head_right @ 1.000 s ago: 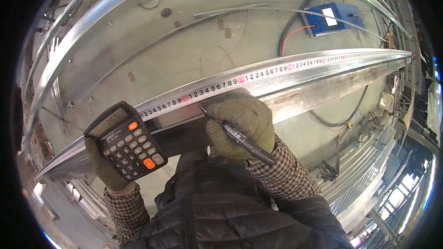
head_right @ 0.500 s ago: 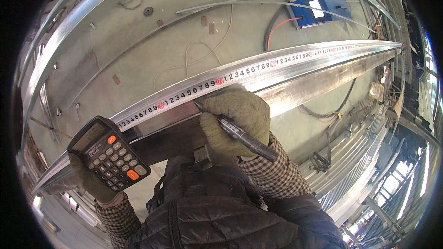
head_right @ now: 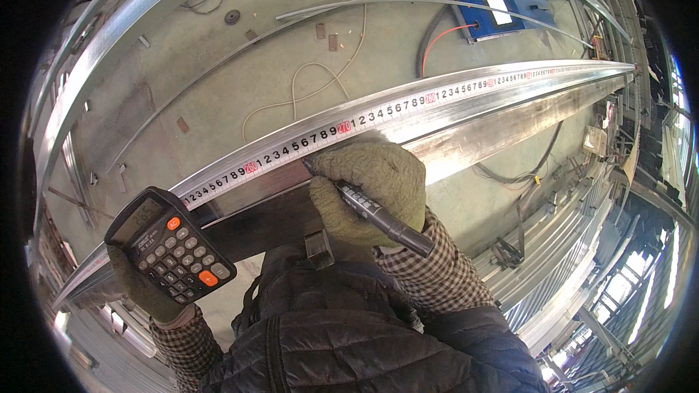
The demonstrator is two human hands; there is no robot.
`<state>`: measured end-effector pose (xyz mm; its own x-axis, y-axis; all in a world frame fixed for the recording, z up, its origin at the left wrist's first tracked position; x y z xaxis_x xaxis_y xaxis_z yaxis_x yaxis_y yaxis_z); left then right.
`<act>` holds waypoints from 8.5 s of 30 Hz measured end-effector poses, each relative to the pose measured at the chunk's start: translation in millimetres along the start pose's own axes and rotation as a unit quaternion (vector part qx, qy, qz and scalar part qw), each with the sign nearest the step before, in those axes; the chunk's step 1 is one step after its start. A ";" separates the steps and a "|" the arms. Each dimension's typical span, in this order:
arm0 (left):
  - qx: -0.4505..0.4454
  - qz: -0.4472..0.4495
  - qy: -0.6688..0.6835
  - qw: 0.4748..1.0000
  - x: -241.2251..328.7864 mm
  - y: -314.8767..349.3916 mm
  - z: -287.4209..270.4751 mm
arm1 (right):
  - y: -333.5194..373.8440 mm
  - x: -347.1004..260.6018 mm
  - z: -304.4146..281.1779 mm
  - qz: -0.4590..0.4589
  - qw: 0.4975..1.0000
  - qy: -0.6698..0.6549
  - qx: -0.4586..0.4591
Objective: The person measures a long metal bar with a tape measure and marks measurement points with a black marker. They use a calculator to compute intervals and repeatedly mark the bar at calculated positions.
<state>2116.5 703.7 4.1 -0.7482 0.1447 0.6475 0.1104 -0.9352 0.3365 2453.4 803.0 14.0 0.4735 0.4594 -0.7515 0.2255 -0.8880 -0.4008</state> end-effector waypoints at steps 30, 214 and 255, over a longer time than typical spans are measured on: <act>-0.092 -0.130 0.164 0.974 -16.5 9.3 98.8 | 46.8 -117.2 -18.9 -0.009 0.986 -0.016 -0.167; -0.113 0.050 -0.160 0.979 379.1 168.0 -453.2 | 141.6 -438.7 449.4 0.165 0.934 -0.267 -0.168; -0.198 -0.053 -0.278 0.938 150.9 71.7 -166.0 | 233.3 -280.4 183.7 0.242 0.926 -0.284 0.058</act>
<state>1903.0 604.8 12.5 -0.2722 0.2875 0.9183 -0.2798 -0.9367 0.2103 2216.8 470.8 35.0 -0.0365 -0.0266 -0.9990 -0.0048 -0.9996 0.0268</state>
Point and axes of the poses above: each hand's wrist, its own y-axis away from the middle knuckle, its own z-axis out of the palm, x = y × z, the point moved 2 cm from there along -y, towards the middle knuckle, and after that the axes turned 1 degree about -x, right-handed, at the moved point
